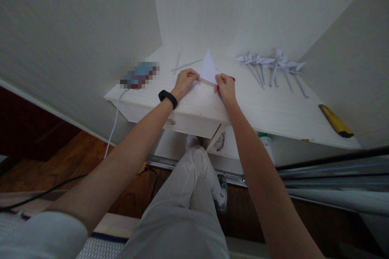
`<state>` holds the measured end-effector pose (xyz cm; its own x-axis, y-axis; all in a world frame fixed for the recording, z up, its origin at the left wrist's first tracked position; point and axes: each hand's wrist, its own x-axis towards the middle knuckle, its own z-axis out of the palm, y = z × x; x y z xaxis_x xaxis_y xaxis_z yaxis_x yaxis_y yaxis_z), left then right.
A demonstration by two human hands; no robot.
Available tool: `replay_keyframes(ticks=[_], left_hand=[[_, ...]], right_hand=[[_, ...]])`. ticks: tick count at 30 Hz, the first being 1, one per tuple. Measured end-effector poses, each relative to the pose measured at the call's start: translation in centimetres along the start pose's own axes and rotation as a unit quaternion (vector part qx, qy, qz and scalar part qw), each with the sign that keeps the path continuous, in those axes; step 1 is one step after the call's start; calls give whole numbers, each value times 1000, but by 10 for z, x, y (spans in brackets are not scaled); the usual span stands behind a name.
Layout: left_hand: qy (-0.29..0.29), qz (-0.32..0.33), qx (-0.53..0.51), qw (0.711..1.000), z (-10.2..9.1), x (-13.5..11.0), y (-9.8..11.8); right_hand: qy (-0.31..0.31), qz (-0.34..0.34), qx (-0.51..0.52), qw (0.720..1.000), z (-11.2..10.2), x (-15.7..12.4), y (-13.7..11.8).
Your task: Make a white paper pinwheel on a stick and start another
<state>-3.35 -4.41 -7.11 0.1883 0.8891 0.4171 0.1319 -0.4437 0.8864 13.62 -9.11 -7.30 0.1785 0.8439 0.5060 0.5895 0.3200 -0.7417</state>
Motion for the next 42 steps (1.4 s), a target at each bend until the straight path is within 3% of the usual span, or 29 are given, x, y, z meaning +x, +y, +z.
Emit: replay_keyframes(ticks=[42], left_hand=[[-78,-19,-14,997,2,-5,6]], right_hand=[[-27,5,17,999,-3,-3,-5]])
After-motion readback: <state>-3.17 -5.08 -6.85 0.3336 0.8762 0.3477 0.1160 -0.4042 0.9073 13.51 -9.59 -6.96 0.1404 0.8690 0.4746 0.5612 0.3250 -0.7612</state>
